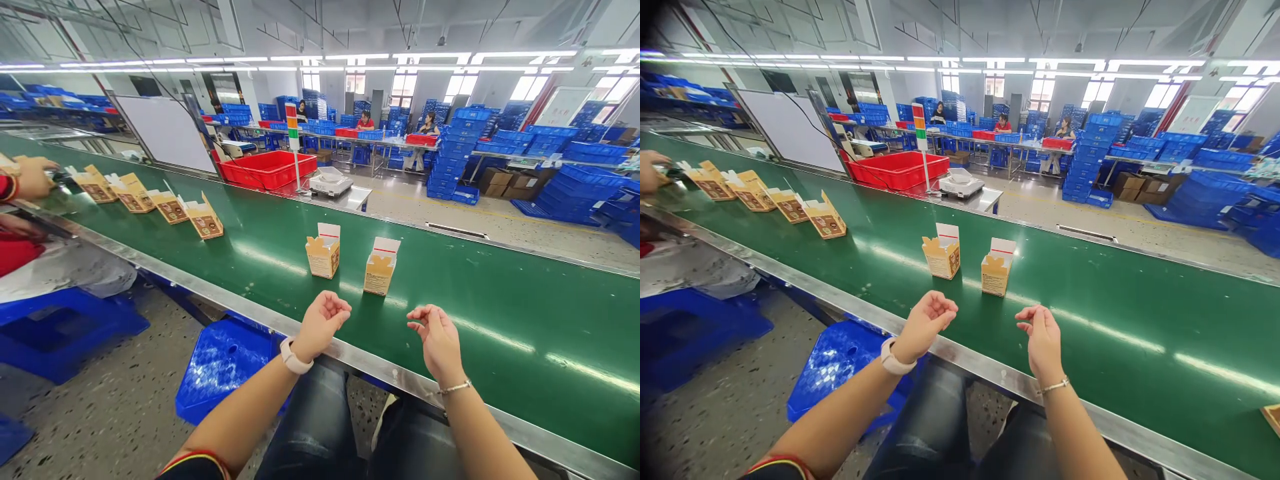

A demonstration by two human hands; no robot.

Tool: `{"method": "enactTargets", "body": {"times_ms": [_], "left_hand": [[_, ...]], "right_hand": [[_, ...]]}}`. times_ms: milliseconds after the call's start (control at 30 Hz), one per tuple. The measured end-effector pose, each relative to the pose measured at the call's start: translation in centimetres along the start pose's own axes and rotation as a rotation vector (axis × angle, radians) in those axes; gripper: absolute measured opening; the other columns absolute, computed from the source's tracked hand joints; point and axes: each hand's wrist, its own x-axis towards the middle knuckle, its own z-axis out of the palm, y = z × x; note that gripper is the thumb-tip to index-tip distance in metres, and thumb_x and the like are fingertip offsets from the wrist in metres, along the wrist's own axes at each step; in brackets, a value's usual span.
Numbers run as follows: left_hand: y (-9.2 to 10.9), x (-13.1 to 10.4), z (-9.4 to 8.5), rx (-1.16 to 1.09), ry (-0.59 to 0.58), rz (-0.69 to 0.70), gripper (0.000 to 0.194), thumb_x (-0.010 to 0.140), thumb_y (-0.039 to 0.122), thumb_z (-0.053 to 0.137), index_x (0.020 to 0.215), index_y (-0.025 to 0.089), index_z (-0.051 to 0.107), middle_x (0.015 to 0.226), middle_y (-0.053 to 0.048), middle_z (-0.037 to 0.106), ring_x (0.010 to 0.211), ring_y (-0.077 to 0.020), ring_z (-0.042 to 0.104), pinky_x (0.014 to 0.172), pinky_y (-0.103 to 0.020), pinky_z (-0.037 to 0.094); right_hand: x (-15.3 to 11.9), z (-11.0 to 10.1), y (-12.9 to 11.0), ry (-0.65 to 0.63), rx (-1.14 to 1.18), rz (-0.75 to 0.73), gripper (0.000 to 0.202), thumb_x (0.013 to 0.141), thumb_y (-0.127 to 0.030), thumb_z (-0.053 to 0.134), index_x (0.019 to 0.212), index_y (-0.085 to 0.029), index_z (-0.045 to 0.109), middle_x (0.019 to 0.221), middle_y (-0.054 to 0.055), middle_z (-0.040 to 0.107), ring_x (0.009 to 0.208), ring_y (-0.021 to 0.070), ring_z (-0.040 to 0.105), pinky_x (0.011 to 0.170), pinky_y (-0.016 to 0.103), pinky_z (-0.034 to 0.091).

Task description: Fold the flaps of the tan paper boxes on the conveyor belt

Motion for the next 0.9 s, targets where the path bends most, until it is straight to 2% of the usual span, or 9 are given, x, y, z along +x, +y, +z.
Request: {"method": "enactTargets", "body": {"times_ms": [100, 167, 267, 333, 433, 533, 667, 800, 900], "left_hand": [[-0.6, 3.4, 0.3, 0.049, -0.021, 0.042, 0.034, 0.065, 0.028, 0.071, 0.078, 0.02, 0.042, 0.072, 0.0, 0.065, 0.048, -0.0066, 0.048, 0.046, -0.019, 0.036], [-1.0, 5.9, 0.7, 0.129, -0.03, 0.085, 0.026, 0.072, 0.03, 0.066, 0.083, 0.019, 0.045, 0.078, -0.003, 0.067, 0.053, -0.01, 0.055, 0.049, -0.021, 0.041], [-1.6, 9.0, 1.6, 0.376, -0.115, 0.215, 0.03, 0.072, 0.027, 0.066, 0.099, 0.019, 0.055, 0.111, -0.012, 0.066, 0.098, -0.0227, 0.064, 0.074, -0.032, 0.05], [-2.1, 10.5, 2.4, 0.564, -0.237, 0.329, 0.044, 0.071, 0.025, 0.067, 0.114, 0.021, 0.057, 0.133, -0.013, 0.055, 0.127, -0.0295, 0.047, 0.097, -0.041, 0.042], [-3.0, 11.9, 4.0, 0.767, -0.418, 0.444, 0.052, 0.077, 0.03, 0.062, 0.127, 0.023, 0.054, 0.141, -0.013, 0.048, 0.14, -0.0339, 0.027, 0.107, -0.049, 0.027], [-3.7, 12.5, 5.7, 0.868, -0.493, 0.503, 0.047, 0.083, 0.032, 0.053, 0.129, 0.024, 0.054, 0.139, -0.013, 0.051, 0.14, -0.0339, 0.025, 0.104, -0.049, 0.026], [-3.8, 12.6, 7.8, 0.92, -0.496, 0.493, 0.029, 0.085, 0.028, 0.05, 0.108, 0.025, 0.066, 0.127, -0.01, 0.061, 0.136, -0.0312, 0.031, 0.103, -0.046, 0.024], [-4.1, 12.5, 9.5, 0.842, -0.443, 0.385, 0.018, 0.085, 0.026, 0.053, 0.076, 0.02, 0.067, 0.096, -0.009, 0.069, 0.115, -0.0287, 0.05, 0.102, -0.044, 0.029], [-4.8, 12.1, 10.9, 0.583, -0.283, 0.266, 0.006, 0.083, 0.02, 0.056, 0.079, 0.017, 0.059, 0.088, -0.007, 0.063, 0.094, -0.0215, 0.059, 0.092, -0.036, 0.041]], "right_hand": [[2.6, 0.1, 0.4, 0.008, -0.089, -0.037, 0.045, 0.07, -0.065, 0.06, 0.07, -0.022, 0.047, 0.064, -0.001, 0.054, 0.066, 0.017, 0.059, 0.057, 0.029, 0.048], [4.4, 0.1, 0.9, 0.036, -0.196, -0.082, 0.044, 0.074, -0.065, 0.053, 0.069, -0.022, 0.046, 0.064, 0.0, 0.054, 0.066, 0.0171, 0.058, 0.06, 0.03, 0.048], [7.0, 0.0, 1.5, 0.064, -0.382, -0.226, 0.043, 0.076, -0.065, 0.05, 0.073, -0.022, 0.049, 0.076, 0.005, 0.061, 0.079, 0.0211, 0.059, 0.07, 0.037, 0.049], [8.5, -0.1, 1.8, -0.009, -0.466, -0.367, 0.046, 0.072, -0.065, 0.055, 0.087, -0.022, 0.056, 0.101, 0.011, 0.064, 0.102, 0.0265, 0.057, 0.084, 0.043, 0.047], [10.1, 0.0, 1.9, -0.21, -0.557, -0.503, 0.059, 0.064, -0.065, 0.065, 0.105, -0.023, 0.06, 0.13, 0.012, 0.055, 0.127, 0.0316, 0.042, 0.106, 0.05, 0.032], [10.8, 0.3, 1.9, -0.322, -0.603, -0.503, 0.053, 0.061, -0.06, 0.071, 0.1, -0.023, 0.066, 0.123, 0.01, 0.061, 0.129, 0.0328, 0.041, 0.112, 0.052, 0.023], [10.9, 0.2, 1.8, -0.329, -0.553, -0.451, 0.033, 0.062, -0.051, 0.075, 0.082, -0.025, 0.07, 0.104, 0.008, 0.068, 0.12, 0.0304, 0.049, 0.109, 0.05, 0.031], [11.0, -0.3, 2.1, -0.148, -0.424, -0.3, 0.032, 0.064, -0.051, 0.071, 0.055, -0.023, 0.06, 0.086, 0.006, 0.067, 0.099, 0.0271, 0.059, 0.094, 0.043, 0.045], [11.3, -0.4, 2.9, 0.062, -0.365, -0.215, 0.035, 0.065, -0.05, 0.067, 0.053, -0.022, 0.049, 0.086, 0.007, 0.062, 0.091, 0.0244, 0.058, 0.082, 0.037, 0.05]]}}
